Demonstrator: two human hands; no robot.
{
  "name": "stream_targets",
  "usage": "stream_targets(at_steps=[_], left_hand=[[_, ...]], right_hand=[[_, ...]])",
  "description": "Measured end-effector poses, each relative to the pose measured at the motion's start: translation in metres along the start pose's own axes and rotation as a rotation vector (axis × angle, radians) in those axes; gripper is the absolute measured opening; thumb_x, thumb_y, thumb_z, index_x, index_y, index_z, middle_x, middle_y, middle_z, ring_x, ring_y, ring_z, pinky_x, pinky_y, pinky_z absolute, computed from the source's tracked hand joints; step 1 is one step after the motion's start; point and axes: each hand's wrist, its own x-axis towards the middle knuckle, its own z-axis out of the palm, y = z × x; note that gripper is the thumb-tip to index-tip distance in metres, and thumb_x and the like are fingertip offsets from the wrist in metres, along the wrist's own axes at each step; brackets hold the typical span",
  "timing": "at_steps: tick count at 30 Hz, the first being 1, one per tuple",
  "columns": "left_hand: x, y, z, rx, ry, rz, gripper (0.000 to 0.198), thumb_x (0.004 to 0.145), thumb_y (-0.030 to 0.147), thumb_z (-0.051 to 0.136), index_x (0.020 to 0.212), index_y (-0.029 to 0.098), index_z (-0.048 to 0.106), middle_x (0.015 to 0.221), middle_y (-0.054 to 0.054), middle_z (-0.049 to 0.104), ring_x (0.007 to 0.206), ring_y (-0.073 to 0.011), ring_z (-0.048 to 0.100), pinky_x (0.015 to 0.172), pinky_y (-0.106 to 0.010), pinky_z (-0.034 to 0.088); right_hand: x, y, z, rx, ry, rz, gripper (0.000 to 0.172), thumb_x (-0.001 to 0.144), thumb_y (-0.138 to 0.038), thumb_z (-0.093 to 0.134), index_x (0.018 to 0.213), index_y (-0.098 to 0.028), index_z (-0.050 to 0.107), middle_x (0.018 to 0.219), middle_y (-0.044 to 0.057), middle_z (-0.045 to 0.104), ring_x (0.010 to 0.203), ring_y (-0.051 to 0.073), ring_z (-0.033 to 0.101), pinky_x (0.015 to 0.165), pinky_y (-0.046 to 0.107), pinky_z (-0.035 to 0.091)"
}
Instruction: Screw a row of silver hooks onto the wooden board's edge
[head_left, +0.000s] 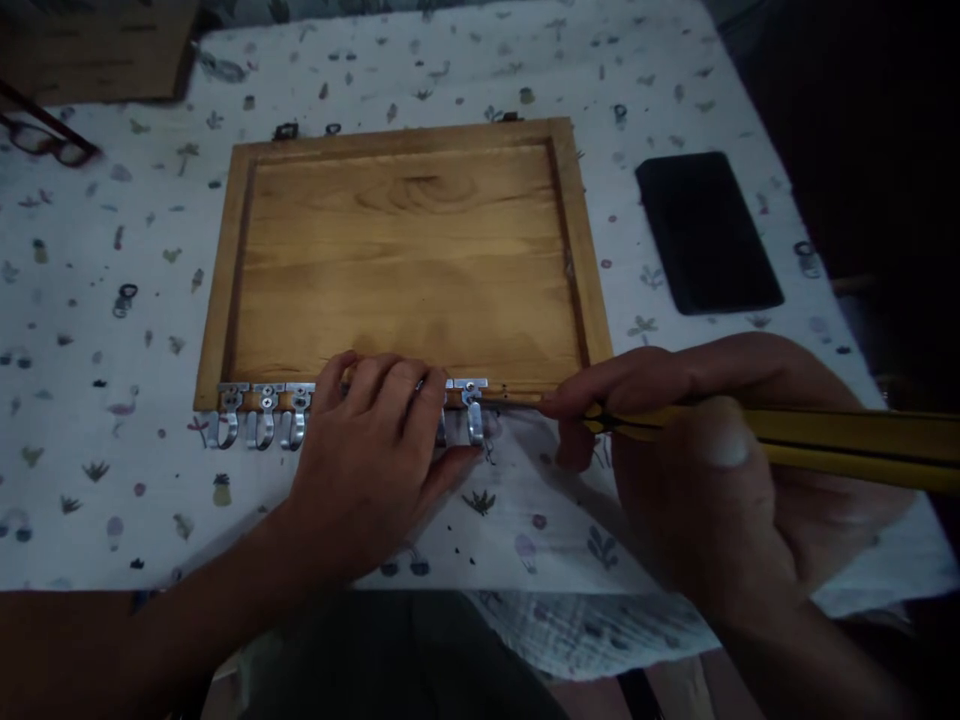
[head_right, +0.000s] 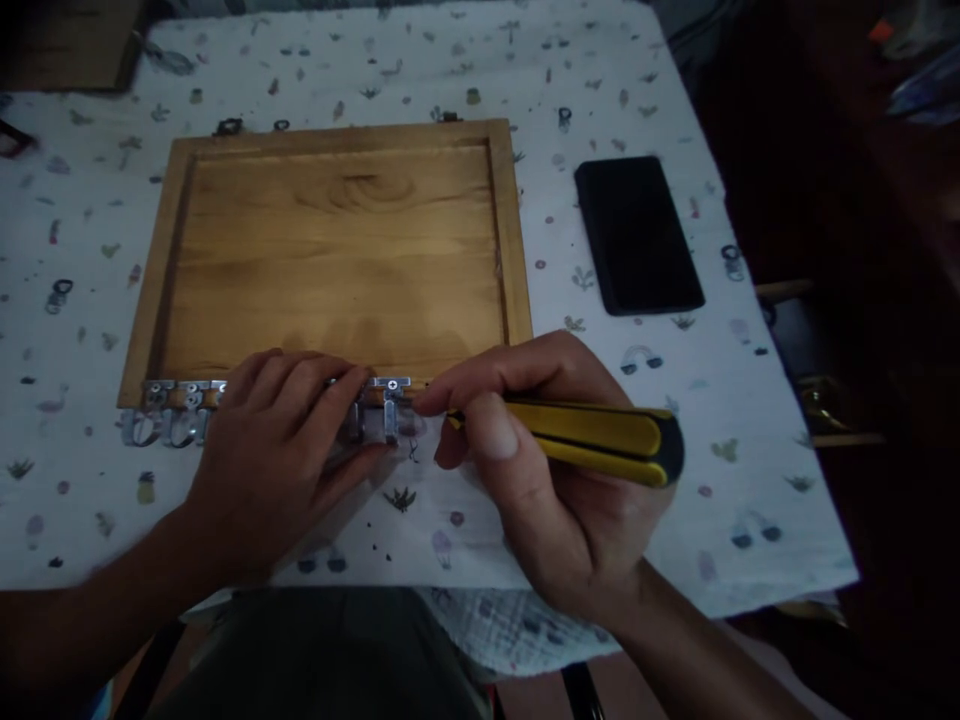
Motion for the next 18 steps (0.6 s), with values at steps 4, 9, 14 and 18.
stream_targets(at_steps=[4,9,14,18], left_hand=[[0.0,-0.001,0.001,-0.005,0.02,0.007,0.048,0.091,0.044,0.048,0.116,0.005,0.06,0.109,-0.017,0.065,0.101,-0.0311,0.056,0.093,-0.053,0.043],[-0.001,-0.001,0.0,0.0,0.014,0.006,0.047,0.09,0.043,0.05,0.115,0.005,0.061,0.109,-0.018,0.065,0.1,-0.0315,0.056,0.092,-0.053,0.043],[-0.001,0.0,0.0,0.018,0.004,-0.001,0.05,0.09,0.045,0.049,0.118,0.006,0.061,0.107,-0.017,0.065,0.099,-0.0315,0.056,0.092,-0.054,0.043],[0.0,0.0,0.001,0.014,0.028,0.003,0.048,0.09,0.044,0.05,0.116,0.005,0.062,0.106,-0.017,0.066,0.097,-0.0316,0.057,0.09,-0.054,0.044]], right_hand=[[0.0,-0.001,0.005,0.015,0.045,0.015,0.007,0.09,-0.034,0.059,0.088,-0.031,0.065,0.087,0.001,0.067,0.059,0.02,0.059,0.052,0.041,0.048],[0.003,-0.007,0.004,-0.131,-0.02,-0.01,0.006,0.09,-0.036,0.059,0.088,-0.032,0.064,0.086,0.0,0.068,0.067,0.021,0.064,0.057,0.04,0.051],[0.019,-0.02,0.003,-0.375,-0.166,-0.119,0.01,0.092,-0.029,0.054,0.089,-0.031,0.063,0.09,-0.001,0.068,0.08,0.019,0.066,0.066,0.037,0.053],[0.024,-0.031,0.014,-0.36,-0.112,-0.173,0.015,0.088,-0.026,0.061,0.1,-0.034,0.062,0.102,0.0,0.067,0.095,0.021,0.065,0.079,0.037,0.054]])
